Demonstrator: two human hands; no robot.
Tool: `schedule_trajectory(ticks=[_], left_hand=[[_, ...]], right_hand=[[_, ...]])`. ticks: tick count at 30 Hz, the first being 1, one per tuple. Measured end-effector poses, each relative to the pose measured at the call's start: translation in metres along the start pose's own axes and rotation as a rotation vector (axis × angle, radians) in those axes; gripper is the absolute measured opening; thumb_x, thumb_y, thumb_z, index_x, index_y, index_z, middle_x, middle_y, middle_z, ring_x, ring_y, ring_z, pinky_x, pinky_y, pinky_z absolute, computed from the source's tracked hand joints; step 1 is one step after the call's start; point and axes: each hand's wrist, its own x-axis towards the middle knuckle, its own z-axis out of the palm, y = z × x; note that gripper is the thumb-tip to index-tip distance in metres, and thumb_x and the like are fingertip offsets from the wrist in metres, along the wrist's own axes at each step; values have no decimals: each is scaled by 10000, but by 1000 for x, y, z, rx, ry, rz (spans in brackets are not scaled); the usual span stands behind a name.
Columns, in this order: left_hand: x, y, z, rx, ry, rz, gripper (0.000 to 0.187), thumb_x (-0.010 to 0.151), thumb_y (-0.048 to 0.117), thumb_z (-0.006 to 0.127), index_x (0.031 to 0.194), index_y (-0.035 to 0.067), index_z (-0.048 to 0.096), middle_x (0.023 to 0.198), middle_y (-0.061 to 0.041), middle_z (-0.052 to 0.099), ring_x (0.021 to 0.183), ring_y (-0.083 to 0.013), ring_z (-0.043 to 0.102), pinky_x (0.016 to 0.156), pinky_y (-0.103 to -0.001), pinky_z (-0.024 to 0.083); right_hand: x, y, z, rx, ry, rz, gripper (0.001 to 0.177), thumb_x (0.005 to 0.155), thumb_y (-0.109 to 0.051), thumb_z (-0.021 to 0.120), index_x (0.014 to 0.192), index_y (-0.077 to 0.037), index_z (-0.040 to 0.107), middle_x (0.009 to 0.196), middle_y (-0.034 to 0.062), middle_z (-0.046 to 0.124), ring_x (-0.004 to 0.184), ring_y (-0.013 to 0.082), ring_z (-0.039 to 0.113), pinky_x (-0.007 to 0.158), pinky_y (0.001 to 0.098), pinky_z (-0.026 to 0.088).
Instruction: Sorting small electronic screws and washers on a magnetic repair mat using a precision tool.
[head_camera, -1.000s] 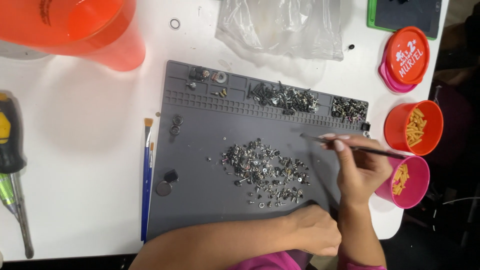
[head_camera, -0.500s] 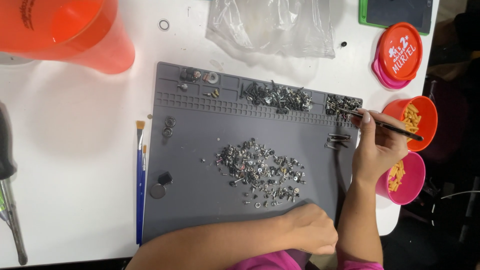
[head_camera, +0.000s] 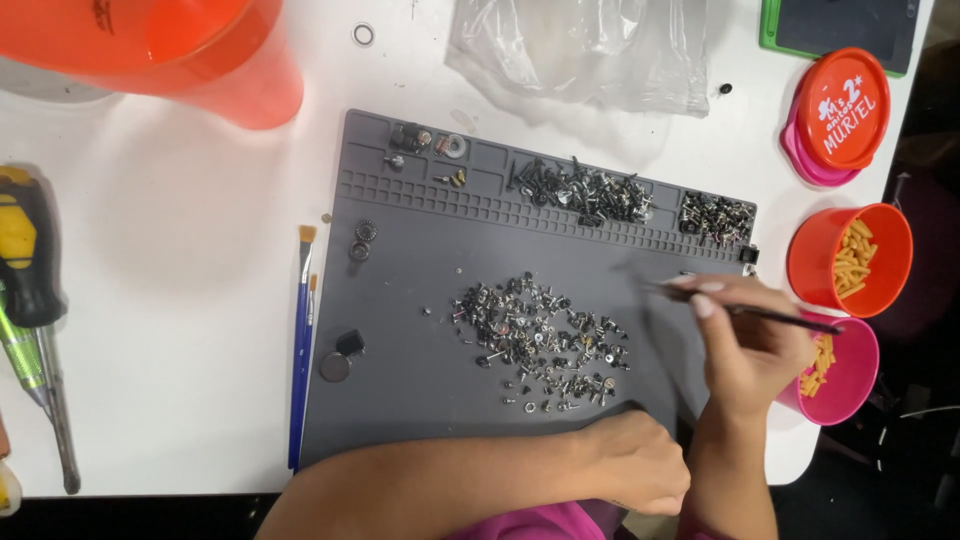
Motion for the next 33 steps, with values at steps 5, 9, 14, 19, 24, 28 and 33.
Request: schedule_trajectory(ticks=[5, 9, 14, 19, 24, 28, 33], left_hand=[[0, 3, -14, -21, -56, -19, 356, 877, 284, 510, 682, 124, 762, 655, -117, 718, 569, -368, 664, 478, -487, 448], [0, 5, -28, -35, -115, -32, 367, 882, 282, 511, 725, 101, 789, 674, -133, 734, 580, -379, 676, 482, -509, 464], [1, 6, -38, -46, -167, -46, 381, 889, 283, 506, 769, 86, 809, 704, -143, 753, 606, -384, 693, 489, -528, 476], [2, 6, -38, -63, -196, -42, 378, 889, 268, 502, 749, 67, 790, 721, -151, 756, 626, -378, 694, 518, -528, 476], [2, 6, -31, -56, -120, -32, 383, 872, 269, 508, 746, 61, 804, 709, -171, 751, 630, -392, 696, 520, -543, 465], [2, 5, -29, -49, -124, -42, 385, 877, 278, 509, 732, 61, 791, 701, -164, 748, 619, -386, 698, 512, -542, 470], [2, 5, -23, -18, -78, -32, 369, 859, 283, 521, 722, 86, 802, 684, -152, 744, 601, -384, 697, 497, -542, 478]], right_hand=[[4, -21, 26, 101, -189, -87, 87, 852, 107, 759, 887, 108, 679, 825, 258, 731, 776, 359, 788, 741, 432, 642], [6, -27, 25, 92, -308, -67, 97, 829, 91, 773, 912, 78, 725, 829, 211, 759, 776, 318, 808, 721, 409, 659], [0, -30, 23, 82, -422, 3, 96, 907, -3, 731, 995, 0, 692, 956, 155, 759, 950, 312, 830, 883, 348, 717], [0, -29, 25, 92, -433, -9, 90, 911, -1, 727, 993, 12, 694, 963, 159, 760, 950, 307, 831, 880, 342, 718], [-3, -27, 24, 95, -420, 14, 61, 927, 5, 711, 983, 0, 687, 952, 161, 769, 932, 305, 835, 849, 336, 707], [-3, -25, 24, 68, -408, -1, 98, 913, 25, 730, 1001, 11, 689, 964, 145, 765, 952, 296, 831, 860, 332, 713], [-2, -27, 24, 29, -298, 26, 103, 906, 52, 739, 972, 13, 671, 939, 162, 756, 926, 305, 820, 864, 350, 692]])
